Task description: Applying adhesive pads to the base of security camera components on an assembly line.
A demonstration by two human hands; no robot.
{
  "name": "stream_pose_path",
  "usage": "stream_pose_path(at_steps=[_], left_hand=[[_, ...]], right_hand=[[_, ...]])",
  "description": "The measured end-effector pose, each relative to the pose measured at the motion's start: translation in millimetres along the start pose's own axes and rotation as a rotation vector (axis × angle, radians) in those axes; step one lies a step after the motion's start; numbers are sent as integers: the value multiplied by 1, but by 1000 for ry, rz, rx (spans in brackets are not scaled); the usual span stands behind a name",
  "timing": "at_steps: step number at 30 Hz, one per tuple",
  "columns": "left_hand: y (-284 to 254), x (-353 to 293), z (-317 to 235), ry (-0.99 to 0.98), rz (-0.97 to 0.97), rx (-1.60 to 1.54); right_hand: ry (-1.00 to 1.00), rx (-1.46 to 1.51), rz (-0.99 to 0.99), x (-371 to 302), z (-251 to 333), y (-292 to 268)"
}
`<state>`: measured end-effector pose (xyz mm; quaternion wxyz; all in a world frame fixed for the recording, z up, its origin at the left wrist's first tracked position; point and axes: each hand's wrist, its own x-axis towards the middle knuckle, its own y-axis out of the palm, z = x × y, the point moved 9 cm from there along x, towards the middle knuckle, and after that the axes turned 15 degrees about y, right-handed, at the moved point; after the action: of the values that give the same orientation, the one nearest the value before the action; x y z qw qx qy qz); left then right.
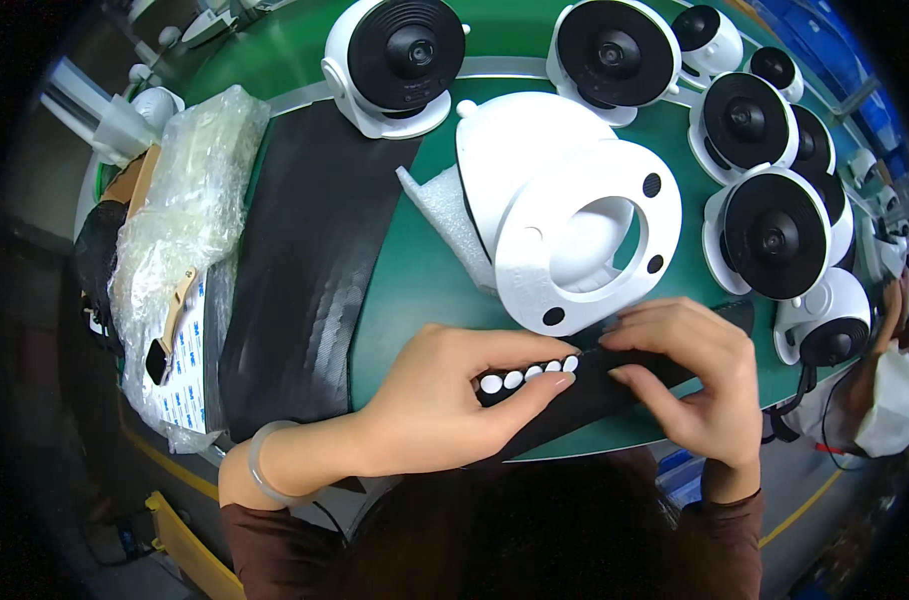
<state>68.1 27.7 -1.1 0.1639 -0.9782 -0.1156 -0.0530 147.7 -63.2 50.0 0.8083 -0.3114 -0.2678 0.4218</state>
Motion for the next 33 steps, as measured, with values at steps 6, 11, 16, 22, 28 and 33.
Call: stream_pose_path(at_steps=[6,11,16,22,28,33], left_hand=[[-1,0,-7,118,-69,-207],[-6,1,-10,130,-75,-124],[-7,2,-14,157,-77,-33],[-7,1,-16,179,-75,1],[-10,1,-20,222,-93,-7],[-12,1,-18,199,-115,-8]], right_hand=[[9,258,4,-4,-5,5],[-49,215,-56,-3,2,3],[-147,74,-120,-6,11,-1],[-44,46,-33,1,13,1],[-86,143,56,9,15,3],[-88,68,36,7,20,3]])
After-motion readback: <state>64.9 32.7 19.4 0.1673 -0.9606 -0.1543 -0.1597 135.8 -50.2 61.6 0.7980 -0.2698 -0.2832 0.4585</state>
